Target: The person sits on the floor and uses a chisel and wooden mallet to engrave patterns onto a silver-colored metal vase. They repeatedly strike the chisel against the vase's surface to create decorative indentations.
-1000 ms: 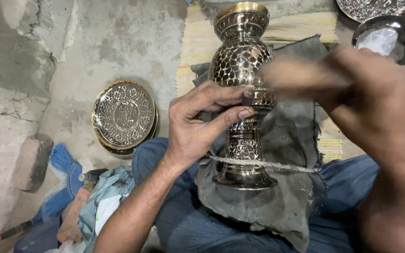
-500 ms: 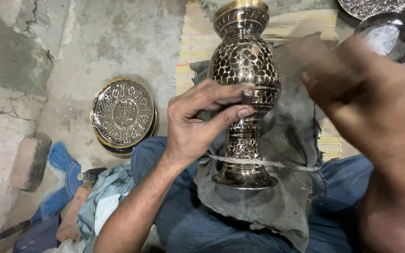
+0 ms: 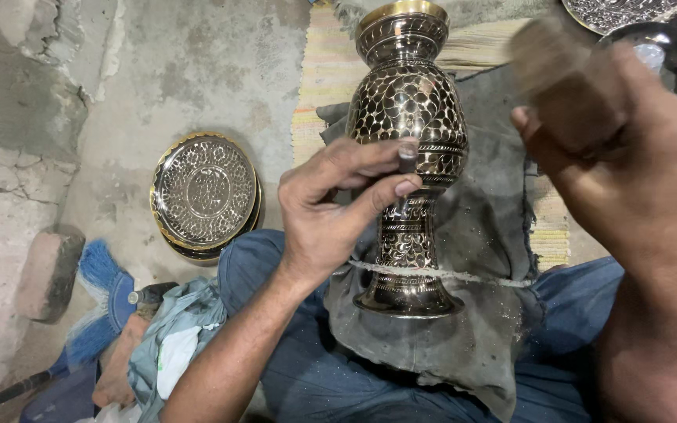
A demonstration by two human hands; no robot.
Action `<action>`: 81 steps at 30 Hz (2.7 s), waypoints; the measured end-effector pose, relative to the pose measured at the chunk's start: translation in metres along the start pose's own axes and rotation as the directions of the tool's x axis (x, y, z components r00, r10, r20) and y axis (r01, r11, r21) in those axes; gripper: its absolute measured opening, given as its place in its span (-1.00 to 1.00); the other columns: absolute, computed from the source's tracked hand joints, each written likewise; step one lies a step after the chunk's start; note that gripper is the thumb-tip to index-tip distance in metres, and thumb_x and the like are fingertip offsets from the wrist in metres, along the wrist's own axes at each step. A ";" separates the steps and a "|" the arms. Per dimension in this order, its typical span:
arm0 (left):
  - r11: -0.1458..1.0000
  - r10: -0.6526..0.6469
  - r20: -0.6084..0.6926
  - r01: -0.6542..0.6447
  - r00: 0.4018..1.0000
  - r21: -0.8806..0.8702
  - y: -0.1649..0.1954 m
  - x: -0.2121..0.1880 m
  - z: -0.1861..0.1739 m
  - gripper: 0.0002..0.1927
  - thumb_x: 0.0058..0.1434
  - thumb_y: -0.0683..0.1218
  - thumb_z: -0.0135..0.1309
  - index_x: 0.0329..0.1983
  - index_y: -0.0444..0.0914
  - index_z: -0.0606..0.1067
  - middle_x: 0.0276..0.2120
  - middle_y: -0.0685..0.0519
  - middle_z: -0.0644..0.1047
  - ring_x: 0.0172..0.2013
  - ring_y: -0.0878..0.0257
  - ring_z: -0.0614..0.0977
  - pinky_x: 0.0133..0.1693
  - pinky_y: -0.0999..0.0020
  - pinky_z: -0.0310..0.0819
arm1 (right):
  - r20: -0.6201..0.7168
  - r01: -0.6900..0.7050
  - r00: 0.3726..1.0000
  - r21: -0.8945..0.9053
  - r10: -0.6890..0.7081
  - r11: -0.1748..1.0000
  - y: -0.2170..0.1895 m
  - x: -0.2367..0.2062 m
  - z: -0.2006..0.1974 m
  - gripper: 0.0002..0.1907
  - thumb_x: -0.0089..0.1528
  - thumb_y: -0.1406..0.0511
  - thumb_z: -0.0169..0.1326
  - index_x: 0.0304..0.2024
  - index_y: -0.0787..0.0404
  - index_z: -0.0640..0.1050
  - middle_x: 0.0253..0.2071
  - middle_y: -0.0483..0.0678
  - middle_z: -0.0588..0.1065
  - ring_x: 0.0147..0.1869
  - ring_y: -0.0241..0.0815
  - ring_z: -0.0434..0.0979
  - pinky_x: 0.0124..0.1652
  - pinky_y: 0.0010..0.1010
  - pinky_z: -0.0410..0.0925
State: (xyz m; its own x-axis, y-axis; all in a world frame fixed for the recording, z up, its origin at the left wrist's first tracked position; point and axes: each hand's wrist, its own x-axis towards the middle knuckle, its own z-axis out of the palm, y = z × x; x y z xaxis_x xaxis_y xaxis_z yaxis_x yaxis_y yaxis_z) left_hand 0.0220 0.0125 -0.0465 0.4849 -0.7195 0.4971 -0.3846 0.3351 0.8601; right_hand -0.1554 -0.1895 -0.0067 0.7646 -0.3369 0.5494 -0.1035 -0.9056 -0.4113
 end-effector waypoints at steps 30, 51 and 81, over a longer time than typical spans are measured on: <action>0.797 -0.249 -0.558 -0.160 0.792 -0.583 -0.081 0.049 0.000 -0.67 0.46 -0.06 0.18 0.18 -0.30 0.48 -0.12 -0.03 0.62 -0.10 0.21 0.72 -0.16 0.42 0.71 | 0.558 -0.693 0.711 0.457 0.427 0.558 0.037 0.007 0.065 -0.03 -0.09 0.01 0.41 0.31 0.25 0.44 -0.28 0.03 0.57 -0.41 -0.18 0.57 -0.44 -0.28 0.51; 0.952 -0.202 0.146 0.160 0.968 0.261 0.049 0.013 0.007 -0.62 0.30 -0.10 0.28 0.15 -0.25 0.53 -0.10 0.01 0.69 -0.13 0.29 0.77 -0.08 0.41 0.76 | 0.312 -0.422 0.859 -0.019 0.407 0.906 0.016 0.005 0.008 -0.53 0.25 0.14 0.30 0.08 0.24 0.48 -0.38 0.09 0.57 -0.35 -0.11 0.63 -0.33 -0.18 0.49; 0.935 -0.127 0.232 0.038 0.964 0.352 0.042 0.017 0.007 -0.68 0.34 -0.04 0.24 0.11 -0.23 0.58 0.01 0.01 0.68 -0.12 0.29 0.77 -0.10 0.38 0.74 | 0.276 -0.085 0.958 0.025 0.075 0.996 0.038 -0.004 -0.004 -0.71 0.22 0.32 0.24 -0.09 0.36 0.51 -0.35 0.19 0.57 -0.33 -0.06 0.64 -0.34 -0.24 0.52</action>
State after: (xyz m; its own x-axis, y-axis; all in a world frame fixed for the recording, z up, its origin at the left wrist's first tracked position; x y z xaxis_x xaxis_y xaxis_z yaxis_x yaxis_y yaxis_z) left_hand 0.0085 0.0101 -0.0024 0.3338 -0.8778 0.3436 -0.6177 0.0716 0.7831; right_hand -0.1649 -0.2239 -0.0215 0.9006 -0.3198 0.2945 -0.1526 -0.8668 -0.4747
